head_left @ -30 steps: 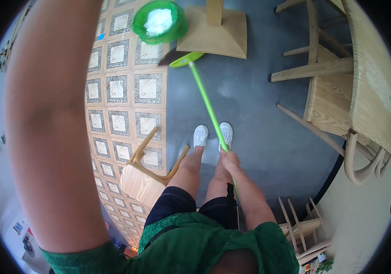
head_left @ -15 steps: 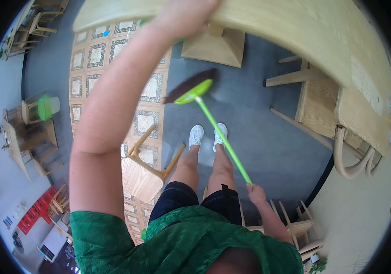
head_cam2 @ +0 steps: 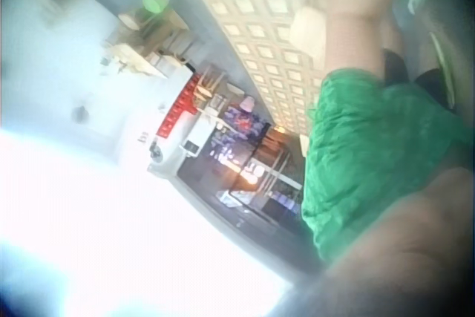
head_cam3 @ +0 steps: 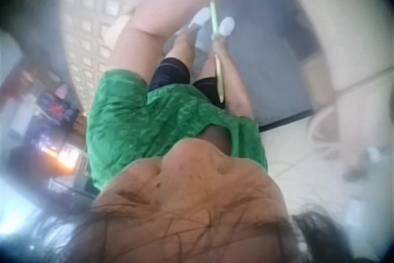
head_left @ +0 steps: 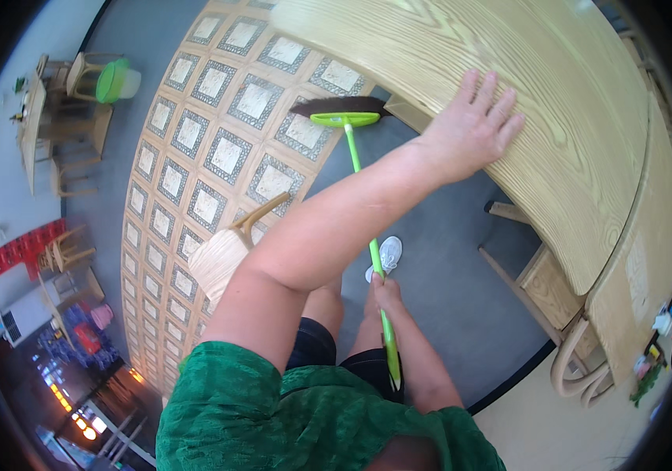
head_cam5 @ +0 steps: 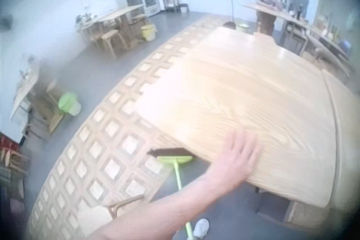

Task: The person sweeps the tiled floor of a dining area using a green broom. They move wooden chairs to access areas underneath tables and sweep debris into a dustpan. The person also briefly handles a bottle on a table.

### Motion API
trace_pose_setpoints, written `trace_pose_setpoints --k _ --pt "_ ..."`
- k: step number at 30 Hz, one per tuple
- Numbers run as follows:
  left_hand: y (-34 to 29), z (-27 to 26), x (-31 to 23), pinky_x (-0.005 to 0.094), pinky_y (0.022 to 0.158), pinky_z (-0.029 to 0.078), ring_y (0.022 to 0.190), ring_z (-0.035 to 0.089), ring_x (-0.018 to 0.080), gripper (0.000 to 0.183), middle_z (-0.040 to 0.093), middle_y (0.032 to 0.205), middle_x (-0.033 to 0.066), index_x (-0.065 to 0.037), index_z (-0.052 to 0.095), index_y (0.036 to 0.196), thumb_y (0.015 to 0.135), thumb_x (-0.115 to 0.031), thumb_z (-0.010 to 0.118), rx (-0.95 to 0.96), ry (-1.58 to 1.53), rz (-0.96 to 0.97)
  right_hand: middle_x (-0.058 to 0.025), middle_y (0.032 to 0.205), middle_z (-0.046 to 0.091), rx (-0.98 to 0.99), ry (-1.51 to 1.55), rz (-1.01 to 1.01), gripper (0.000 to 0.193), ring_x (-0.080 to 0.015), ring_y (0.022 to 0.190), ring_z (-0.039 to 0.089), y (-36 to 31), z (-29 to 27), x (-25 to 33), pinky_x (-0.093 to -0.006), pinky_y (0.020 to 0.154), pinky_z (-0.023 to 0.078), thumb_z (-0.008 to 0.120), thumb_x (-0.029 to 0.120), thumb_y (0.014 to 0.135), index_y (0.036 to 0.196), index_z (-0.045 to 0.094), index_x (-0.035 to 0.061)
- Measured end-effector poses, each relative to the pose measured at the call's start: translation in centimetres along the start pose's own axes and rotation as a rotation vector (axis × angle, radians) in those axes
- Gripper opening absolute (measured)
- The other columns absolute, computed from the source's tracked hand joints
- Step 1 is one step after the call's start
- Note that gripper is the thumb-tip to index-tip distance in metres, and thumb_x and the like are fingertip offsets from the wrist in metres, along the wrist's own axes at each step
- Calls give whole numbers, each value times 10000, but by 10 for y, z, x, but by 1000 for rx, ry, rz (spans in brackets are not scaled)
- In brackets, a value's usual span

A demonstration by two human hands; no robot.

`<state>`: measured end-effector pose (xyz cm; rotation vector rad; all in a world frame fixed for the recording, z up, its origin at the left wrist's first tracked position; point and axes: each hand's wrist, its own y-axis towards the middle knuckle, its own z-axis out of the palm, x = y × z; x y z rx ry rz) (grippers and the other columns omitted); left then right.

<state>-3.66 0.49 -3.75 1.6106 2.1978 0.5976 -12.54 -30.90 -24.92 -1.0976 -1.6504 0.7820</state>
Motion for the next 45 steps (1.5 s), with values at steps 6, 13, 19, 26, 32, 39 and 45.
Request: trace_pose_setpoints --k 6,13,19,26,32,39,45 --pt "-8 -6 4 547 946 298 1131 419 396 416 479 1187 167 -62 515 1132 734 -184 519 -8 25 -56 -172 692 583 147 2 320 459 -282 545 569 -70 -53 -44 -406 564 450 420 374 875 798 583 -48" --pt "-16 -4 2 548 953 281 1136 417 377 375 489 1173 152 -67 532 1094 739 -190 511 -50 -50 -106 -291 889 569 107 -374 61 529 -429 891 536 36 -52 16 -480 765 406 371 420 867 889 599 -56" --pt "-67 -19 -7 587 912 258 1164 380 362 452 427 1222 143 -124 526 1109 661 -107 579 -177 -305 -317 -315 1069 502 -87 85 -783 485 -385 1076 458 108 -47 82 -417 867 378 408 378 859 1072 522 -43" --pt "-408 -78 -33 427 994 261 1194 317 366 844 377 1246 224 13 320 1272 590 -205 767 226 321 -1718 -275 736 557 55 -712 -171 494 -427 741 561 -55 -103 -24 -473 612 425 407 424 870 789 569 -36" --pt "-572 -91 -115 420 986 315 1144 388 297 685 411 1240 140 -24 341 1263 741 -306 683 -1577 -363 -2789 -288 885 571 93 -841 24 536 -441 880 542 -35 -76 -38 -483 746 431 414 457 849 832 584 -51" --pt "-591 -81 -130 483 981 308 1137 398 291 556 447 1206 106 -61 399 1229 750 -206 640 -2141 -1048 -2191 -9 455 392 145 -284 -87 444 -122 320 354 55 7 167 -290 291 290 445 430 873 627 459 60" --pt "-565 -69 -84 495 983 317 1095 448 295 535 504 1135 122 -27 433 1176 663 -18 584 -2105 -1359 -1940 1 472 406 236 -109 -73 404 -90 331 365 -57 -59 181 -235 295 296 414 391 897 677 472 58"
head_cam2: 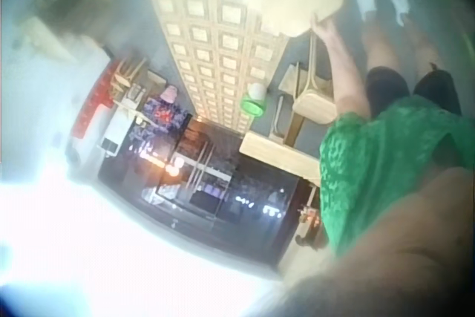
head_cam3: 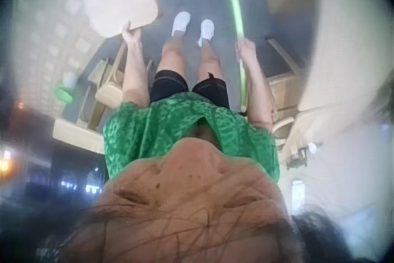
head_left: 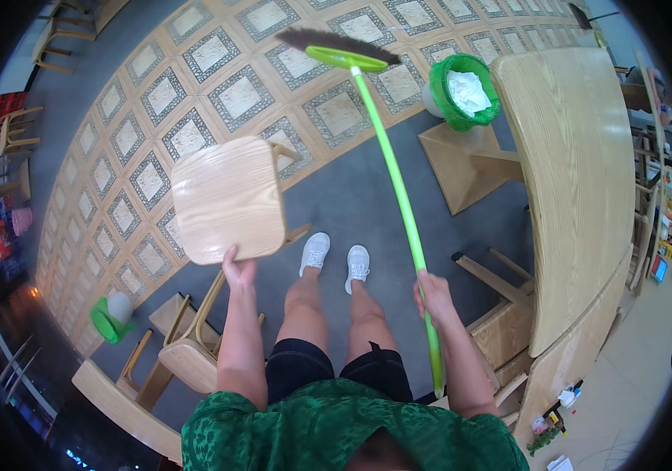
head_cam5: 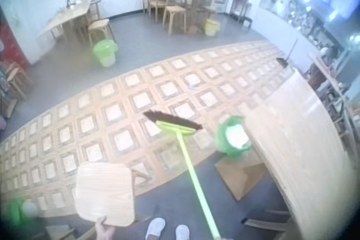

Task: The person sweeps the tiled floor of a dining area using a green broom. They move wooden chairs to access areas underneath tables and sweep debris into a dustpan. The person also briefly handles a bottle on a table.

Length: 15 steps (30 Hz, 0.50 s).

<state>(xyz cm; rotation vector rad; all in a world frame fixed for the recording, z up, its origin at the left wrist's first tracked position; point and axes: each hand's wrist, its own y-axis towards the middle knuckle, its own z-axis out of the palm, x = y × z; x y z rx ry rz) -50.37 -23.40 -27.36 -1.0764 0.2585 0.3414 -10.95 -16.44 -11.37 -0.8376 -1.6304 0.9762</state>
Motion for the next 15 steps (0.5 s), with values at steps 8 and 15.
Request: trace_pose_setpoints --k 8,15 --pt "-21 43 122 454 976 340 1053 480 285 466 530 1075 145 28 503 1051 596 20 601 187 172 -377 0 525 432 21 173 -45 362 -60 401 383 -75 -17 -3 -204 359 326 421 348 912 715 475 50" --pt "-35 73 269 378 783 487 853 582 257 426 575 982 127 23 527 1014 603 104 601 334 357 -497 8 523 435 91 37 -67 332 -52 414 409 -72 -10 -11 -202 365 340 411 308 919 721 470 49"
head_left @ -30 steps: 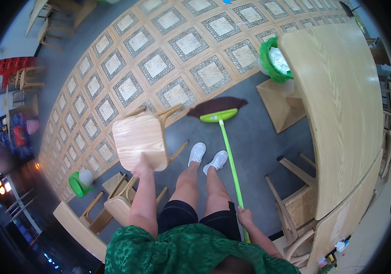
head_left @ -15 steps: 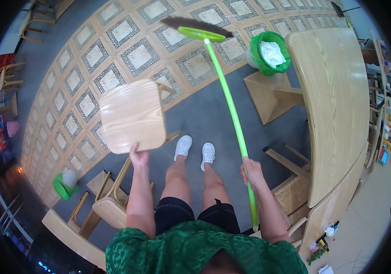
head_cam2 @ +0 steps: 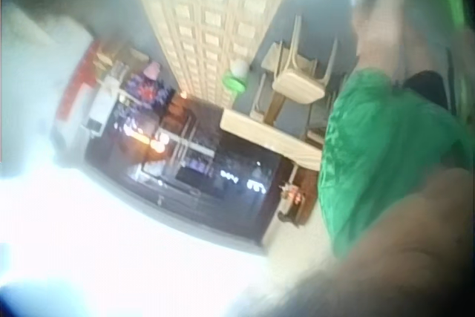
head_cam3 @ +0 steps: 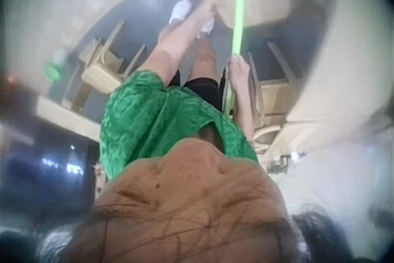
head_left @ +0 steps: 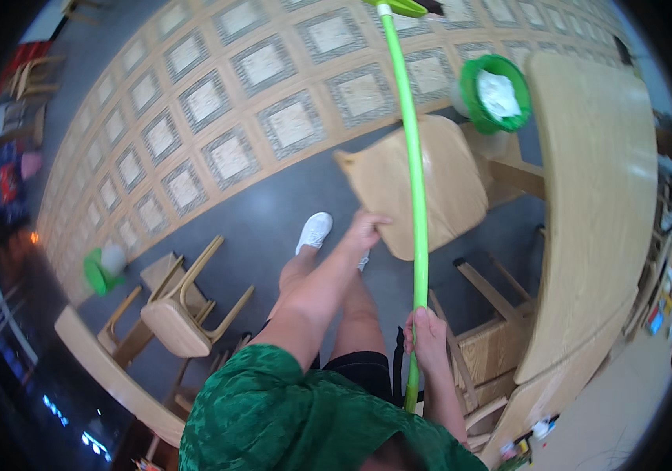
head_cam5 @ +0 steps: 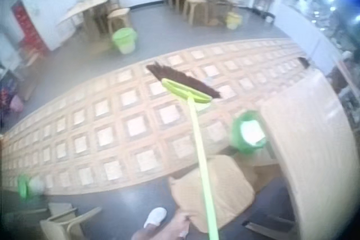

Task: The person sweeps the tiled floor of a dining area using a green broom. They move wooden chairs to access areas underneath tables and sweep debris into a dustpan. The person also briefly handles a bottle on a table.

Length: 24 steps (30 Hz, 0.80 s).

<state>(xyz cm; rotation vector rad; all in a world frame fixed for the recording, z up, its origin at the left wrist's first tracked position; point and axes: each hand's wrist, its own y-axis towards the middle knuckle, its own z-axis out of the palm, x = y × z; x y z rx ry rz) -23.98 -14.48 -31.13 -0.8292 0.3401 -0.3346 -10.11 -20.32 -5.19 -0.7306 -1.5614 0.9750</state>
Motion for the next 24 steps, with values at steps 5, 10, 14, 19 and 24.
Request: trace_pose_setpoints --k 5,10,14,19,24 --pt "10 38 19 368 814 469 918 555 263 601 550 1008 159 2 427 1161 619 12 686 1 255 -6 -1 522 444 33 -307 -76 318 -64 404 408 10 2 -26 -212 367 335 412 297 918 723 461 51" --pt "-68 -37 -9 313 831 446 964 552 215 605 566 1032 147 -45 442 1208 685 -201 704 -13 1283 274 7 514 435 91 -612 -208 246 -73 402 403 5 0 -56 -234 364 328 470 219 891 726 472 37" --pt "-201 -155 -38 353 797 465 919 582 267 443 598 982 154 -62 541 1080 692 -246 647 -354 1409 137 -31 516 464 83 -667 90 167 -130 415 442 -11 6 -78 -309 383 356 527 156 848 786 521 1" --pt "-341 -246 -47 375 788 453 915 577 281 326 612 951 135 -59 578 988 695 -198 616 -766 1357 -128 -80 535 481 67 -693 247 171 -188 410 450 23 60 -94 -374 365 336 554 162 816 791 546 -8" --pt "-401 -284 -36 293 763 456 851 586 189 303 622 921 87 -10 579 1015 746 -142 623 -883 667 -166 -93 559 472 56 -355 232 217 -206 403 449 111 176 -32 -357 355 336 527 181 824 691 506 10"
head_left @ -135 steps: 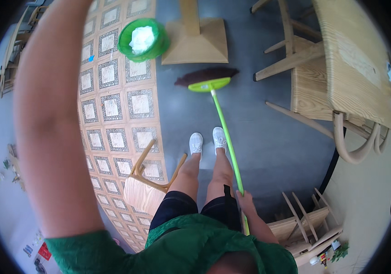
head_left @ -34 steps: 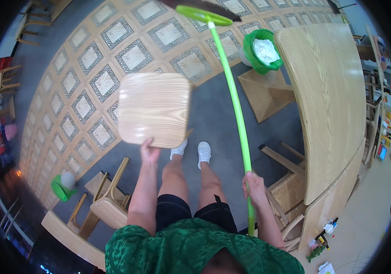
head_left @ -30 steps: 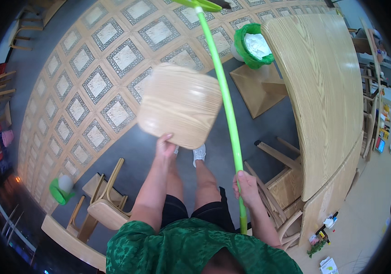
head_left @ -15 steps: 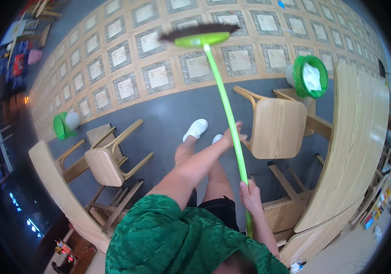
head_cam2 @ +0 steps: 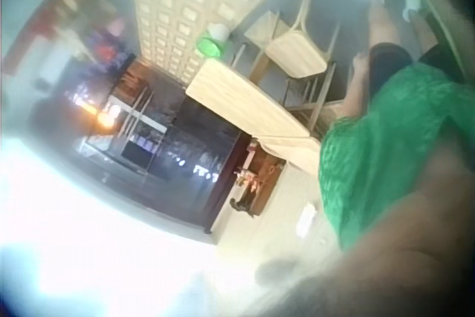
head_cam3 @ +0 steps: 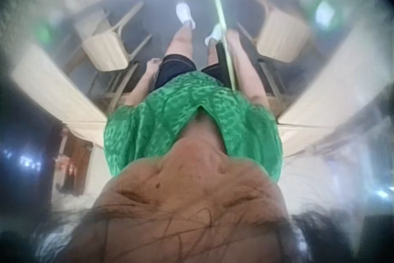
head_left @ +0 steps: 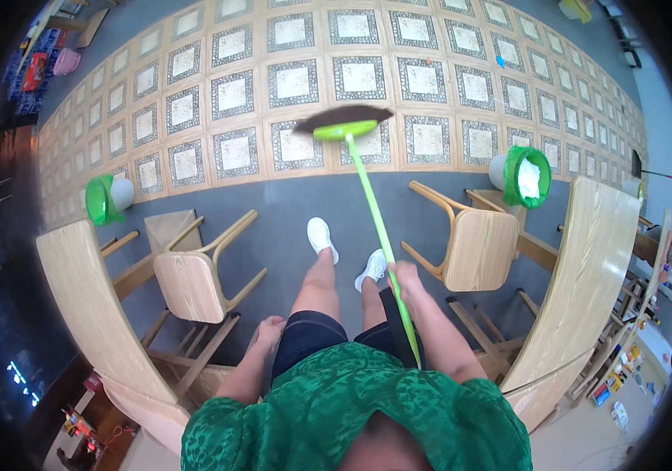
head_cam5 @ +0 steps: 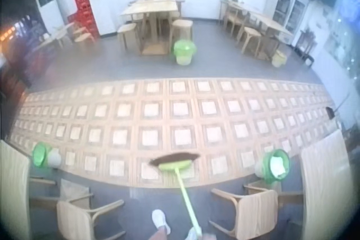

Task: The person sweeps the tiled floor of a dining area using a green broom. They move wooden chairs to access areas underneath tables and sweep debris into a dustpan. The person also briefly handles a bottle on a table.

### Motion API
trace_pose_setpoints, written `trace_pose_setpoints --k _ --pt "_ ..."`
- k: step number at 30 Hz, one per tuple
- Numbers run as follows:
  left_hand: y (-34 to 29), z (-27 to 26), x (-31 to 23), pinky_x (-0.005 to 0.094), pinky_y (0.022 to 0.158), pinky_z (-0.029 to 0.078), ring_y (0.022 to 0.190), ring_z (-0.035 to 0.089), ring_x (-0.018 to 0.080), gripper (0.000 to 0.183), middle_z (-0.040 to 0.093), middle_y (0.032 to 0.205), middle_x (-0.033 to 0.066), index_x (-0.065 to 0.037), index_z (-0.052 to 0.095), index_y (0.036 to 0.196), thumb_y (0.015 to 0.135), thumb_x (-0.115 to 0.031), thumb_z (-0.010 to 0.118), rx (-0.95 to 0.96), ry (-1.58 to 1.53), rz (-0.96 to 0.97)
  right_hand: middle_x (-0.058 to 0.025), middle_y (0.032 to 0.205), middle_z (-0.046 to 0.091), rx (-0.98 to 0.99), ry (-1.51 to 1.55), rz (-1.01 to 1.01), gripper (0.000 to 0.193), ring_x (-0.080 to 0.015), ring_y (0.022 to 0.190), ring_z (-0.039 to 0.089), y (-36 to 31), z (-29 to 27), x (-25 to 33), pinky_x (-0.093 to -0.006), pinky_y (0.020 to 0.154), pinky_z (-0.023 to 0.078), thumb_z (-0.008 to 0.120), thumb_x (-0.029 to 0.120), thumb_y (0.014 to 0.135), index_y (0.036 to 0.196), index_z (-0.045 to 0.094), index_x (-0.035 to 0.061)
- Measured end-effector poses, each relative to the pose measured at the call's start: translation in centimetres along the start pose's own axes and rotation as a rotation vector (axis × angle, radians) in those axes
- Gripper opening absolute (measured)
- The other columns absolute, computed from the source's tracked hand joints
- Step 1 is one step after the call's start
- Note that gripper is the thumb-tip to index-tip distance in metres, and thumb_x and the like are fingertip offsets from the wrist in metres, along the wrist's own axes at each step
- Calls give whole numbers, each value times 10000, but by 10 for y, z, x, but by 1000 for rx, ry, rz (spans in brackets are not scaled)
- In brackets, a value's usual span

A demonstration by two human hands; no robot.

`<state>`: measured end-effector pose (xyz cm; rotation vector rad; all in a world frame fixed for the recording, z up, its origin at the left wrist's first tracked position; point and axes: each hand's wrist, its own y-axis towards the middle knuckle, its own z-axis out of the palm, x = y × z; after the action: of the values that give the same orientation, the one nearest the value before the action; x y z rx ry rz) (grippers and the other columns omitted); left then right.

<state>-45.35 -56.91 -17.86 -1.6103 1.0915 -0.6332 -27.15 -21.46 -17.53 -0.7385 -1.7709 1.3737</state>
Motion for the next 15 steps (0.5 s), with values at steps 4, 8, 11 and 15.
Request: trace_pose_setpoints --k 4,8,11,15 --pt "2 -30 -2 274 777 445 853 571 152 260 614 939 72 -11 583 1035 785 -82 583 40 -112 30 -57 557 429 21 305 -66 202 -162 404 398 2 46 115 -308 347 353 408 227 897 831 435 37" --pt "1 -67 -18 276 811 431 887 560 158 269 609 951 82 -16 584 1041 781 -83 589 53 -64 141 -43 571 409 72 322 -21 235 -153 433 394 -52 33 137 -309 375 371 364 282 915 871 425 59" --pt "4 -90 -26 268 715 460 802 567 139 240 606 880 54 -35 585 1022 791 -98 584 41 -87 219 -27 548 388 85 332 71 279 -144 422 369 -79 9 120 -304 378 358 324 304 923 860 429 54" --pt "11 -110 -53 199 447 365 531 475 72 165 529 694 -23 -80 564 968 807 -108 577 126 -113 -60 -22 556 376 150 390 239 275 -155 427 375 -65 16 100 -333 403 371 342 299 921 844 426 49"
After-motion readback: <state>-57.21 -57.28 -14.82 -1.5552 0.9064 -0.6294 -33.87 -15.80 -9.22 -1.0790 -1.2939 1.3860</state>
